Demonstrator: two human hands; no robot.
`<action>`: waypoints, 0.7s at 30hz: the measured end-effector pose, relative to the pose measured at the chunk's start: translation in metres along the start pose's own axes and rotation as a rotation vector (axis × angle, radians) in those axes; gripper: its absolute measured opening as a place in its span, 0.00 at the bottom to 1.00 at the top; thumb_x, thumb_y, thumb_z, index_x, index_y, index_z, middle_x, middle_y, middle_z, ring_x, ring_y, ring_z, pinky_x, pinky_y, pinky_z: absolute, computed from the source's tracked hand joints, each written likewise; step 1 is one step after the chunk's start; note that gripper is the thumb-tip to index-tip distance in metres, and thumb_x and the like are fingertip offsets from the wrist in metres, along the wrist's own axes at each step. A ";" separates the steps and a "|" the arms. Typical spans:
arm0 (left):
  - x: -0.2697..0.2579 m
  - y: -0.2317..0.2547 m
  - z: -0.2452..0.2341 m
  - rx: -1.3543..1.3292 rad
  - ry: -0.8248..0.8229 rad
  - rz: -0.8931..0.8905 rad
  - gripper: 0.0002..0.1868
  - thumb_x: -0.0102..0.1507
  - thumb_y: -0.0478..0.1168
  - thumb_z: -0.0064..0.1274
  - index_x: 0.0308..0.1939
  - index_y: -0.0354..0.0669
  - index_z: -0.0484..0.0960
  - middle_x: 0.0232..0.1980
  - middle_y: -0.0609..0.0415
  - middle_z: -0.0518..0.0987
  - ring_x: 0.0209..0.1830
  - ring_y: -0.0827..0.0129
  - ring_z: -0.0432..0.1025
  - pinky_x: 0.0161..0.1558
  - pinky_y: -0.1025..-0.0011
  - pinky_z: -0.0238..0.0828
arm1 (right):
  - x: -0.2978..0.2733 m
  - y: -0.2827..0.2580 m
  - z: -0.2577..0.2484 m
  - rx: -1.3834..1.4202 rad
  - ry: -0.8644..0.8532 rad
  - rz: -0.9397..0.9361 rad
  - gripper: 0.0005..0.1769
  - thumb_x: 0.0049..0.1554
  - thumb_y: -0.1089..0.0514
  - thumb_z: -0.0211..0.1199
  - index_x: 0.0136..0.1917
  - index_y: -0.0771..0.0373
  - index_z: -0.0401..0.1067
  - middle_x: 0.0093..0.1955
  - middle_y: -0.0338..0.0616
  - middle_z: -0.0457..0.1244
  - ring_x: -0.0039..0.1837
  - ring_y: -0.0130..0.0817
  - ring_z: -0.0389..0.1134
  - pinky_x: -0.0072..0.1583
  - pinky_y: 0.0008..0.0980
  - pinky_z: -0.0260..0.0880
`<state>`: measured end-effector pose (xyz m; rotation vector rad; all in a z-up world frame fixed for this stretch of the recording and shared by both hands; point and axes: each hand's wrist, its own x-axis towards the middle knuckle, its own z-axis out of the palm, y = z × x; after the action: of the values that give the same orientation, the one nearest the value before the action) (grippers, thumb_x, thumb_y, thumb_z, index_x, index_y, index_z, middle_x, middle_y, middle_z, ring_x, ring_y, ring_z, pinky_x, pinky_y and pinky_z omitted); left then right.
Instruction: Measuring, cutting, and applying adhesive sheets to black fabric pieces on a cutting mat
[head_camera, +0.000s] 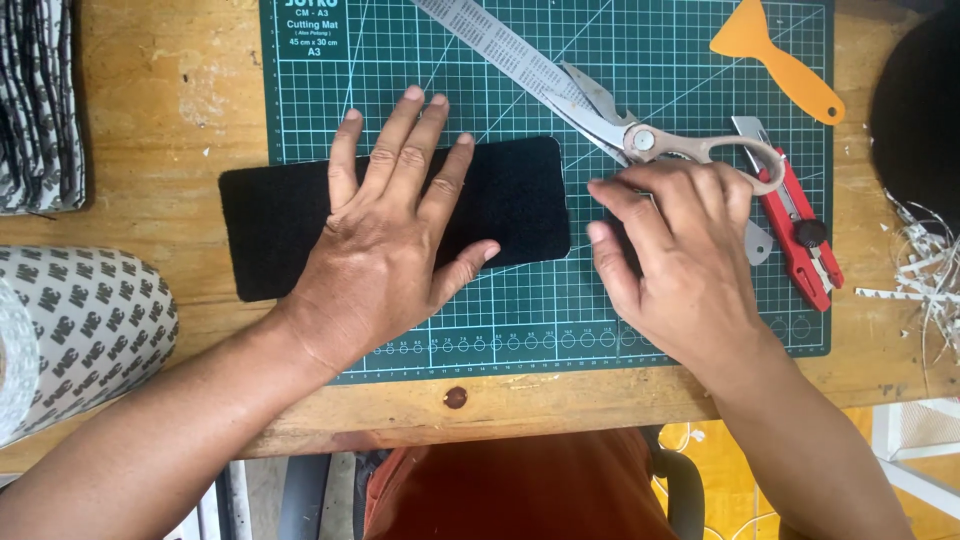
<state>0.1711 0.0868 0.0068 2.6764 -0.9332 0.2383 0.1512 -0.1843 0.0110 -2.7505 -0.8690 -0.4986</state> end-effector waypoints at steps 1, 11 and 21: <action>0.000 0.001 -0.001 -0.017 -0.012 0.003 0.40 0.74 0.60 0.46 0.73 0.24 0.69 0.79 0.26 0.56 0.82 0.40 0.44 0.76 0.33 0.35 | 0.001 0.000 0.000 0.010 0.001 0.015 0.18 0.68 0.50 0.60 0.64 0.64 0.74 0.61 0.49 0.65 0.62 0.49 0.64 0.64 0.51 0.54; -0.003 -0.007 -0.011 0.208 0.075 -0.058 0.28 0.76 0.53 0.50 0.69 0.33 0.76 0.73 0.35 0.69 0.74 0.47 0.61 0.71 0.46 0.54 | 0.005 -0.005 0.002 0.022 -0.088 -0.124 0.16 0.64 0.53 0.65 0.64 0.57 0.80 0.68 0.46 0.67 0.70 0.47 0.63 0.71 0.52 0.50; -0.006 -0.009 -0.041 0.027 0.308 -0.091 0.13 0.78 0.37 0.42 0.39 0.38 0.74 0.36 0.49 0.72 0.37 0.57 0.64 0.46 0.59 0.61 | -0.009 0.022 0.007 -0.039 -0.028 -0.006 0.21 0.67 0.58 0.65 0.72 0.62 0.72 0.70 0.53 0.64 0.71 0.53 0.61 0.70 0.56 0.53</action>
<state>0.1704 0.1107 0.0424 2.5963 -0.7158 0.6255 0.1586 -0.2043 -0.0016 -2.7972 -0.8832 -0.4838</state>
